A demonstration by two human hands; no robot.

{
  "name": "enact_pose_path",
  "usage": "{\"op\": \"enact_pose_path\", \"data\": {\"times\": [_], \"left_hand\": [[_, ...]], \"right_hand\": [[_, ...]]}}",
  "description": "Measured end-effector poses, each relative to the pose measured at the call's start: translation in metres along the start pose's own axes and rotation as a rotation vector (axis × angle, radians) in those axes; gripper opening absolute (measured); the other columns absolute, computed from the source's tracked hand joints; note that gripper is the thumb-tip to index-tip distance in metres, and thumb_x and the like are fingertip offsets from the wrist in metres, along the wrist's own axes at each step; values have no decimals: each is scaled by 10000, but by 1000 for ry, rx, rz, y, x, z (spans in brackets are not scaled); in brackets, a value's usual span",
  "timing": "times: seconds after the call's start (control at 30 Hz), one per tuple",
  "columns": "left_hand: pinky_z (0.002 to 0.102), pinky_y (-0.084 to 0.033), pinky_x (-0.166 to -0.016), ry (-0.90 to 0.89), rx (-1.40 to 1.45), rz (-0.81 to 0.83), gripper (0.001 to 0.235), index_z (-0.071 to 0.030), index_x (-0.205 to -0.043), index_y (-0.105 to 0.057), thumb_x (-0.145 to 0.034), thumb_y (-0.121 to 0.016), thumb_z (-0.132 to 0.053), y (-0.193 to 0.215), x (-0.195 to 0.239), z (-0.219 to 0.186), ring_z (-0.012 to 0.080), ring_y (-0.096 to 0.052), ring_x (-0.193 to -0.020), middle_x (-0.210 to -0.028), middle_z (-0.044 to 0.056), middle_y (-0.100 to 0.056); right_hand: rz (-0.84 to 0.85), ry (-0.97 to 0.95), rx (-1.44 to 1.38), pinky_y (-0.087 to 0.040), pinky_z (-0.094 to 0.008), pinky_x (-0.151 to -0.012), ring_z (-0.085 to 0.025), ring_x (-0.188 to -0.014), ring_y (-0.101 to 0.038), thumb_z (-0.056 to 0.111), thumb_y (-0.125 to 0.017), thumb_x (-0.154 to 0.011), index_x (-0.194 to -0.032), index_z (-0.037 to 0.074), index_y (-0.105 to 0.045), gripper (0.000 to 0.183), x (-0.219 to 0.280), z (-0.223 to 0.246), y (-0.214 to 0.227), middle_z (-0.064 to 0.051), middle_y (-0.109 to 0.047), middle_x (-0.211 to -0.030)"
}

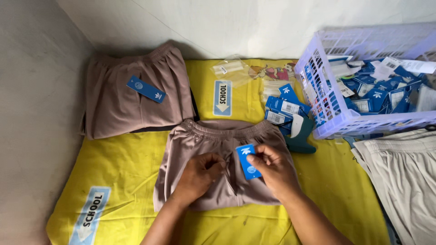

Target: The person attaches blue tags to the waistbands of several pairs of shorts using a teal handheld stapler. They handle black, brown, and beige shorts one at a time, folding and stapling the tags in place on a yellow cloth surface.

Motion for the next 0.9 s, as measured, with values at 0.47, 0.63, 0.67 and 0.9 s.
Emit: {"op": "enact_pose_path", "data": {"times": [0.47, 0.63, 0.67, 0.9], "left_hand": [[258, -598, -593, 266, 785, 314, 131, 14, -995, -668, -929, -684, -98, -5, -14, 44, 212, -722, -693, -798, 187, -724], [336, -638, -691, 328, 859, 305, 135, 36, -965, -669, -901, -707, -77, -2, -12, 35, 265, -738, -737, -857, 218, -742], [333, -634, -696, 335, 863, 300, 133, 40, -963, -676, -910, -697, -80, -2, -12, 34, 270, -740, -758, -881, 217, -749], [289, -628, -647, 336, 749, 219, 75, 20, -935, -702, -890, -666, -27, -12, -13, 39, 226, -733, -706, -764, 185, -725]], "right_hand": [[-101, -153, -343, -680, -469, -667, -266, -832, -717, 46, -807, -769, -1032, 92, -617, 328, 5, -17, -34, -82, -659, -867], [-167, -1, -233, -616, -343, -660, -156, -739, -628, -19, -821, -744, -913, 72, -567, 318, 6, -22, -39, -61, -615, -789], [-204, -34, -231, -653, -377, -658, -187, -752, -660, -34, -797, -758, -961, 44, -572, 312, 7, -21, -40, -106, -650, -817], [-49, 63, -112, -611, -340, -685, -194, -756, -728, 78, -868, -694, -922, 109, -563, 382, 14, -21, -48, -79, -704, -781]]}}
Point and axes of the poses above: each hand's wrist, its own x-axis away from the middle knuckle, its own y-axis out of the back of the hand, z = x × y, the point moved 1 cm from there along -x, towards the middle knuckle
